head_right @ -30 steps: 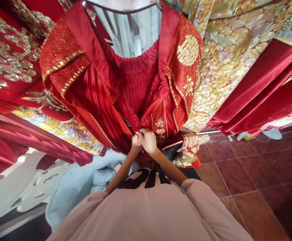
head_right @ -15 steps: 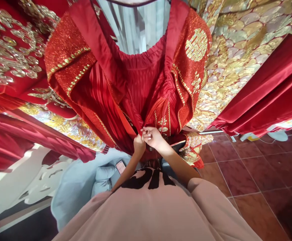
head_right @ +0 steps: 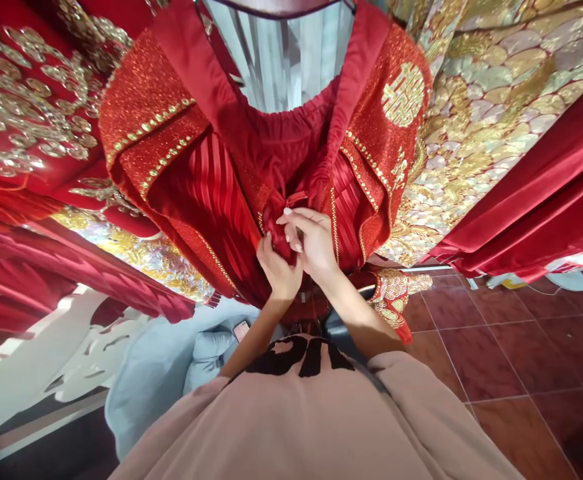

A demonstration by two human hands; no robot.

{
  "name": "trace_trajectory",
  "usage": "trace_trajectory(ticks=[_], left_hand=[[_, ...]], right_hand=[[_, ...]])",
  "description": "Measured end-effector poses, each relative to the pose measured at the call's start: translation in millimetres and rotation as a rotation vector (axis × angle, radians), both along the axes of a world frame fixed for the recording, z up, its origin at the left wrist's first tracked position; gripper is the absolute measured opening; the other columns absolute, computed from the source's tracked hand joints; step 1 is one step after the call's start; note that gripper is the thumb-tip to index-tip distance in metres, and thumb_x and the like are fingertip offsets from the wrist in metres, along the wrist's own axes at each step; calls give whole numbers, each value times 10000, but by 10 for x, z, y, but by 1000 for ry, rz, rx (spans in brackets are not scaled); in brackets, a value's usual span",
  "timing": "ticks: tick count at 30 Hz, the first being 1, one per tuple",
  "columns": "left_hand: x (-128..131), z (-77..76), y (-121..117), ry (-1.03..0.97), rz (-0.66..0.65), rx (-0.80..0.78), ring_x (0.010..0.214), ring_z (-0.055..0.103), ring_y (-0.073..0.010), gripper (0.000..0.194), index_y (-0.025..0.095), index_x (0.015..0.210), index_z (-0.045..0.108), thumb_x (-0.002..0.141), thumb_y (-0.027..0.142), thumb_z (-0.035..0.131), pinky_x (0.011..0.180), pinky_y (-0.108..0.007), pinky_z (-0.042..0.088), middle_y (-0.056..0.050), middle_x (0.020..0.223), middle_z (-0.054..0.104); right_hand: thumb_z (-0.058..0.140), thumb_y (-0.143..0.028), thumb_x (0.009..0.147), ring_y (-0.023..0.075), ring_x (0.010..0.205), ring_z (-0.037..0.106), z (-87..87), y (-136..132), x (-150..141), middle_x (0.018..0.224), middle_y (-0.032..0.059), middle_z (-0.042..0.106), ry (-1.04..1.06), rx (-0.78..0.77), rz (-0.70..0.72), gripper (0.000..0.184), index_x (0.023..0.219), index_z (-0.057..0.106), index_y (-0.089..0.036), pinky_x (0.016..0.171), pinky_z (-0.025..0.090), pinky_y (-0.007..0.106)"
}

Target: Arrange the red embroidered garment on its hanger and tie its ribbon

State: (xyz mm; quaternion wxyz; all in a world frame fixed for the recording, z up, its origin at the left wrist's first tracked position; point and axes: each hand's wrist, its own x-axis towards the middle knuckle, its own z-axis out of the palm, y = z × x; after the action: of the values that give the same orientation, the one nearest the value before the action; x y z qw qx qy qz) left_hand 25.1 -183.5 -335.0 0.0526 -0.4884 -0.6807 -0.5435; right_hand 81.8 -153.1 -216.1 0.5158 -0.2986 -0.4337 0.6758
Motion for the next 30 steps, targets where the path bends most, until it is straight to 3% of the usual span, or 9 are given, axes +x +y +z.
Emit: trace_trajectory(ticks=[3,5,8,14,18,22,25,28,30], left_hand=[[-147,412,264,9,-42,-30,1145,518,-347,398,90,1222,437,906,327,487,958,-497,411,-228,1176,539],[-260,560,419,66,-83,-120,1014,591,-318,219,121,1075,527,922,261,456,864,-444,460,-183,1048,604],[-368,610,532,169,-99,-209,903,632,-279,111,154,910,579,898,244,514,739,-348,486,-125,951,642],[-369,606,354,227,-41,-394,893,641,-216,217,143,989,602,952,190,393,678,-264,448,-103,1027,662],[-409,606,193,205,-13,-390,745,630,-190,237,155,904,599,964,220,379,603,-244,396,-72,842,662],[-426,552,121,201,-15,-275,637,589,-180,276,165,760,558,965,239,388,562,-248,346,-56,688,599],[-390,529,106,210,-23,-230,605,572,-173,294,167,731,532,970,238,376,556,-254,330,-55,677,585],[-365,518,106,225,-24,-219,605,574,-179,286,164,734,527,966,222,370,560,-259,329,-58,681,583],[-382,513,118,224,-24,-221,585,566,-177,269,164,735,528,957,213,385,546,-258,320,-50,661,570]], right_hand=[[635,-261,730,12,305,234,-14,27,-38,395,-67,438,40,-62,22,177,588,611,-157,334,124,188],[612,-228,742,16,307,246,-6,67,-78,402,-62,447,85,-123,24,160,602,611,-150,329,134,184],[546,-166,784,19,311,272,55,156,-139,411,-53,451,162,-218,21,177,620,603,-133,326,154,172],[423,-58,842,-17,311,207,478,241,-207,440,-76,406,214,-377,177,266,612,544,-113,328,158,130],[478,-137,833,13,301,281,522,145,-171,428,-46,483,-10,-82,137,246,602,564,-122,317,162,169],[517,-278,840,55,354,384,446,187,-105,460,-43,517,-345,369,-130,213,710,624,-147,398,295,195],[496,-189,840,92,494,487,537,336,-126,536,-24,541,-696,638,-249,141,811,629,-154,553,375,224],[439,-71,818,97,531,486,737,447,-110,532,-7,510,-1025,772,-38,221,656,573,-141,596,346,238],[446,-73,820,77,483,446,886,438,-8,474,-32,461,-1061,802,157,267,576,525,-146,580,324,231]])
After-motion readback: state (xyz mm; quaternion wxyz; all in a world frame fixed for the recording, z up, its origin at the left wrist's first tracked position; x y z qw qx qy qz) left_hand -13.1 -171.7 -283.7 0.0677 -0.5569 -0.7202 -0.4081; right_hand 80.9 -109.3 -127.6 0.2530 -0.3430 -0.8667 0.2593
